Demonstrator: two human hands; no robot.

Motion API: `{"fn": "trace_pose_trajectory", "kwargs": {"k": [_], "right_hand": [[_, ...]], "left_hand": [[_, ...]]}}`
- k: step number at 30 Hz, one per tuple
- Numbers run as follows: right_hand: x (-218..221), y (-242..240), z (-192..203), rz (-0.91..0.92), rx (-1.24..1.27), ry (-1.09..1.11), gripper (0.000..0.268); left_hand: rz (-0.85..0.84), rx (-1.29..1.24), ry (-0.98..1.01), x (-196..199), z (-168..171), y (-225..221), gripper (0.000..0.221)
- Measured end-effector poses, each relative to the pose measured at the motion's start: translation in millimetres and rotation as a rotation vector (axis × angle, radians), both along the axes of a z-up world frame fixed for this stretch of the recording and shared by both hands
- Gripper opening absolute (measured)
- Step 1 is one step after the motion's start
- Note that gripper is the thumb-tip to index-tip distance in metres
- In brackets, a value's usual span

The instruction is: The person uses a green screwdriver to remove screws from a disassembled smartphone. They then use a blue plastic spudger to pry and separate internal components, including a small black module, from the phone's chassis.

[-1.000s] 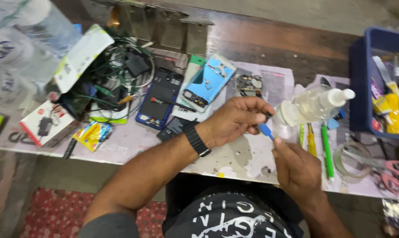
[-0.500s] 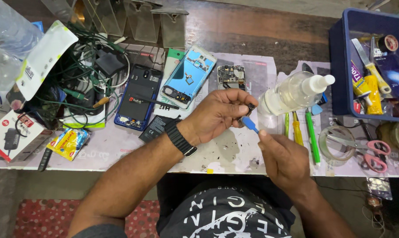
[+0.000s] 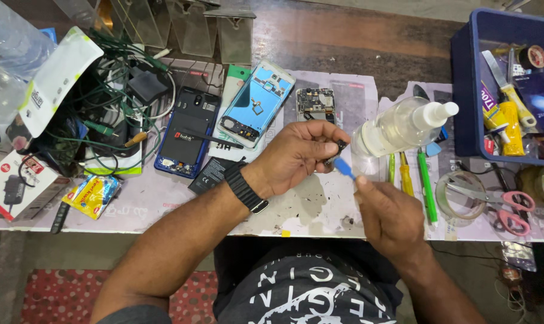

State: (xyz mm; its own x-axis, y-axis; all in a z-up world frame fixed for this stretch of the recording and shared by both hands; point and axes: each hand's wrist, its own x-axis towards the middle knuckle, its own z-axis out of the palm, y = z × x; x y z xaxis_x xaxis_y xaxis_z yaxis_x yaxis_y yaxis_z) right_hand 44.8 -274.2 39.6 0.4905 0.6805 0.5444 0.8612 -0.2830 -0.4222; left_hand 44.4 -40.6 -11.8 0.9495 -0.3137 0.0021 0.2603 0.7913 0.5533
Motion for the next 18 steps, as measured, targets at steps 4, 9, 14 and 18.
{"fn": "trace_pose_trajectory", "kwargs": {"k": [4, 9, 14, 18], "right_hand": [[3, -1, -2, -0.012, 0.023, 0.037, 0.042], [4, -1, -6, -0.005, 0.033, 0.008, 0.042], [3, 3, -4, -0.015, 0.040, 0.053, 0.041], [-3, 4, 5, -0.015, 0.047, 0.098, 0.042]], "left_hand": [[-0.007, 0.015, 0.018, 1, 0, -1, 0.024], [-0.004, 0.040, 0.042, 0, -1, 0, 0.024], [0.057, 0.102, 0.035, 1, 0, -1, 0.022], [0.304, 0.471, -0.019, 1, 6, -10, 0.020]]}}
